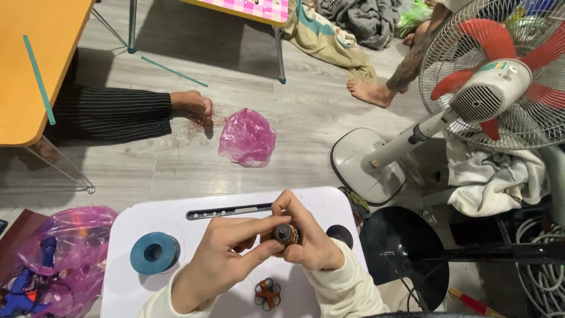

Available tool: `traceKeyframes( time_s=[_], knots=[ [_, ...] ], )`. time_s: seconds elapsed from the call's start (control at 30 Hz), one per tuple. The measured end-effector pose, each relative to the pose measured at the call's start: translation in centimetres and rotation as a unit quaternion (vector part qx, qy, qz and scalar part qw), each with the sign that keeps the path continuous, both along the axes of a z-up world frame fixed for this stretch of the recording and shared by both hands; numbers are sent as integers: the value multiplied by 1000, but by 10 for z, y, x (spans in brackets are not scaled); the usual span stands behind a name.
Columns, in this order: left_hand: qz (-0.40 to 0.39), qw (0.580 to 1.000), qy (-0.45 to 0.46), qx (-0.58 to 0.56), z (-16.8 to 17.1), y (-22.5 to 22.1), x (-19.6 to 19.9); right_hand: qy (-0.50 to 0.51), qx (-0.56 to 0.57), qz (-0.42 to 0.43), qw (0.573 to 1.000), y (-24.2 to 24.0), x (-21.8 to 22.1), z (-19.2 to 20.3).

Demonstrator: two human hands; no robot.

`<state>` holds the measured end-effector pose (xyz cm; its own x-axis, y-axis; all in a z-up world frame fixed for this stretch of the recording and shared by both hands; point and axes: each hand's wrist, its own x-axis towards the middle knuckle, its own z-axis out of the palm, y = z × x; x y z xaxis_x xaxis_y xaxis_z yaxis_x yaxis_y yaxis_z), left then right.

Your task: Manually winding copper wire onto the poles of a motor armature.

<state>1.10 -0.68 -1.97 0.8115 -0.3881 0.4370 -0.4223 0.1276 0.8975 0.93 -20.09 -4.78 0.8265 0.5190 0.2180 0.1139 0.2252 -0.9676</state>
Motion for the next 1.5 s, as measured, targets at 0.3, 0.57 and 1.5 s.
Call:
traceKeyframes(
  time_s=[0.3,0.57,1.5],
  knots=[
    [68,996,6,-49,-7,-7,-5,-6,90,-4,996,3,8,6],
    [195,980,-23,-5,-9,-11,-5,-80,16,-82,993,6,11,1],
    [180,980,8,-85,-5,-15,0,-136,67,-176,973,16,19,-22]
  ],
)
